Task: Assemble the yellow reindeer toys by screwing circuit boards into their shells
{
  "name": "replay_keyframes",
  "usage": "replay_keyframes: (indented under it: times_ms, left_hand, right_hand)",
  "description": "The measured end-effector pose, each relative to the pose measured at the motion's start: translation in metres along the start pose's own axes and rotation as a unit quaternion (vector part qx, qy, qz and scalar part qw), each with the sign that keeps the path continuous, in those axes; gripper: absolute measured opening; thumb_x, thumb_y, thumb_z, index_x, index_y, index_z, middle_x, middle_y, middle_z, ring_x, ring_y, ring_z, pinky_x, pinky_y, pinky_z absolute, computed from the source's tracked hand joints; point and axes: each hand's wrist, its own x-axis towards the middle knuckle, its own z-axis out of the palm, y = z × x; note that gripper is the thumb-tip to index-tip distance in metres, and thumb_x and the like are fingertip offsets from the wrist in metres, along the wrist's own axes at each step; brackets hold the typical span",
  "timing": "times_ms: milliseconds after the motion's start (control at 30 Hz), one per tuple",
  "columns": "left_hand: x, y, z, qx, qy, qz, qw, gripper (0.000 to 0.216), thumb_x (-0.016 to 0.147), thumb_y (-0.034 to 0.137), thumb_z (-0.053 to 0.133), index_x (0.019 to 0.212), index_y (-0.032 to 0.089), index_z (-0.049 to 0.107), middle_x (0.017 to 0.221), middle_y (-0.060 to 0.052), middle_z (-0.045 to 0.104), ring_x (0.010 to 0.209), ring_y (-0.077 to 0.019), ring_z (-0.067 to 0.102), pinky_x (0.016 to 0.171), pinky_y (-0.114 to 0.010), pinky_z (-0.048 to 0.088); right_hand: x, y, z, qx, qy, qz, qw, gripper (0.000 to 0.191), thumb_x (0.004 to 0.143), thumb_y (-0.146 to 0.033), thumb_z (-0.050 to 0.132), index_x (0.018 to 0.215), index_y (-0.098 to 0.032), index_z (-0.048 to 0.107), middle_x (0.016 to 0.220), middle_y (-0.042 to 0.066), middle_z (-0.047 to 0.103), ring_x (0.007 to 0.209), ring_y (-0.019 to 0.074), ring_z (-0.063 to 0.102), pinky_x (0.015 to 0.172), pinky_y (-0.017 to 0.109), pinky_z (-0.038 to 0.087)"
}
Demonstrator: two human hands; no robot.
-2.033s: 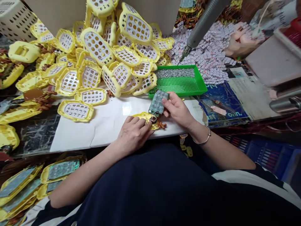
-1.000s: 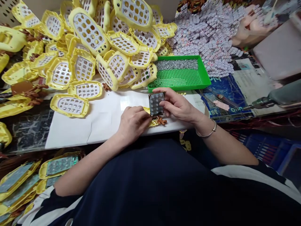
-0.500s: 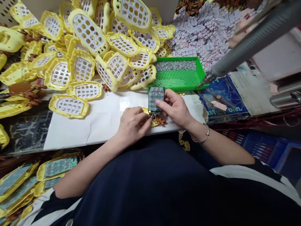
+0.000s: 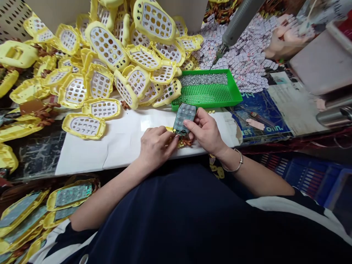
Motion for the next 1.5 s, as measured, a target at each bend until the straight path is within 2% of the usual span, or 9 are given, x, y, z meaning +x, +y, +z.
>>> replay_keyframes:
  times_ms: [133,267,467,700,833,1033,1200,1300,1500]
  left_hand:
    - [-0.006,-0.01,-0.002,-0.07,-0.003,0.039,0.997,0.022,0.094,0.027,0.053,0.084,0.018,0.07,0.066,-0.002,0.064,0.061,-0.0127,0.057,0.06,-0.026,0.042]
    - [-0.008,-0.014,-0.002,-0.053,-0.017,0.06,0.997,0.022,0.093,0.026,0.053,0.08,0.02,0.069,0.071,-0.003,0.064,0.064,-0.0149,0.056,0.062,-0.029,0.042]
    - [-0.002,-0.006,-0.006,-0.01,-0.079,0.046,0.996,0.025,0.091,0.022,0.047,0.076,0.019,0.067,0.076,-0.005,0.063,0.067,-0.0166,0.056,0.063,-0.031,0.042]
    - [-0.003,-0.007,-0.005,-0.094,-0.059,-0.022,0.994,0.019,0.09,0.025,0.056,0.073,0.019,0.065,0.071,-0.001,0.065,0.065,-0.0139,0.06,0.063,-0.028,0.044]
    - [-0.002,-0.007,-0.005,-0.025,-0.05,0.05,0.997,0.021,0.091,0.021,0.054,0.073,0.019,0.063,0.069,-0.001,0.064,0.063,-0.0153,0.057,0.062,-0.029,0.041]
    - [0.006,-0.007,-0.013,0.074,-0.094,0.18,0.976,0.023,0.088,0.014,0.05,0.069,0.019,0.062,0.066,-0.003,0.059,0.064,-0.0181,0.051,0.066,-0.032,0.042]
    - [0.002,-0.01,-0.008,-0.022,-0.065,0.093,0.993,0.021,0.088,0.023,0.054,0.071,0.019,0.066,0.071,-0.003,0.06,0.066,-0.0169,0.051,0.064,-0.031,0.041]
    - [-0.002,-0.013,-0.002,-0.061,-0.04,0.049,0.996,0.022,0.088,0.024,0.056,0.071,0.019,0.069,0.07,-0.002,0.058,0.064,-0.0152,0.05,0.063,-0.03,0.038]
    - [-0.003,-0.018,0.001,-0.049,-0.043,0.063,0.996,0.022,0.087,0.029,0.058,0.071,0.021,0.072,0.07,-0.004,0.058,0.067,-0.0179,0.049,0.064,-0.033,0.037]
  right_hand:
    - [0.005,0.007,-0.007,0.002,-0.016,-0.001,1.0,0.036,0.078,-0.05,0.07,0.079,-0.024,0.046,0.059,-0.006,0.05,0.042,0.0064,0.044,0.038,0.022,0.035]
    - [0.008,0.013,-0.011,0.001,-0.048,0.009,0.999,0.038,0.077,-0.055,0.068,0.079,-0.024,0.047,0.06,-0.006,0.05,0.042,0.0067,0.042,0.038,0.023,0.032]
    - [0.005,0.014,-0.014,0.001,-0.086,0.0,0.996,0.041,0.075,-0.061,0.067,0.085,-0.025,0.05,0.068,-0.004,0.055,0.045,0.0077,0.043,0.041,0.025,0.036]
    - [0.004,0.014,-0.019,-0.009,-0.096,-0.009,0.995,0.042,0.076,-0.062,0.066,0.086,-0.024,0.049,0.066,-0.004,0.052,0.047,0.0086,0.043,0.044,0.025,0.036]
    - [0.004,0.014,-0.018,-0.002,-0.097,-0.001,0.995,0.041,0.076,-0.061,0.066,0.085,-0.024,0.049,0.067,-0.004,0.052,0.048,0.0083,0.042,0.044,0.025,0.036]
    - [0.005,0.013,-0.02,-0.028,-0.117,-0.022,0.992,0.033,0.082,-0.051,0.063,0.081,-0.024,0.045,0.066,-0.004,0.048,0.052,0.0098,0.042,0.048,0.025,0.037]
    - [0.013,0.011,-0.026,-0.097,-0.176,-0.083,0.976,0.02,0.085,-0.037,0.059,0.082,-0.02,0.049,0.078,0.0,0.054,0.075,0.0143,0.052,0.068,0.028,0.046]
    - [0.021,0.01,-0.027,-0.105,-0.216,-0.094,0.966,0.015,0.088,-0.032,0.055,0.091,-0.018,0.051,0.084,0.0,0.056,0.077,0.0132,0.054,0.07,0.026,0.047]
    - [0.035,0.006,-0.024,-0.152,-0.284,-0.1,0.941,0.035,0.092,-0.029,0.051,0.123,-0.014,0.052,0.101,0.004,0.065,0.084,0.0126,0.059,0.078,0.027,0.049]
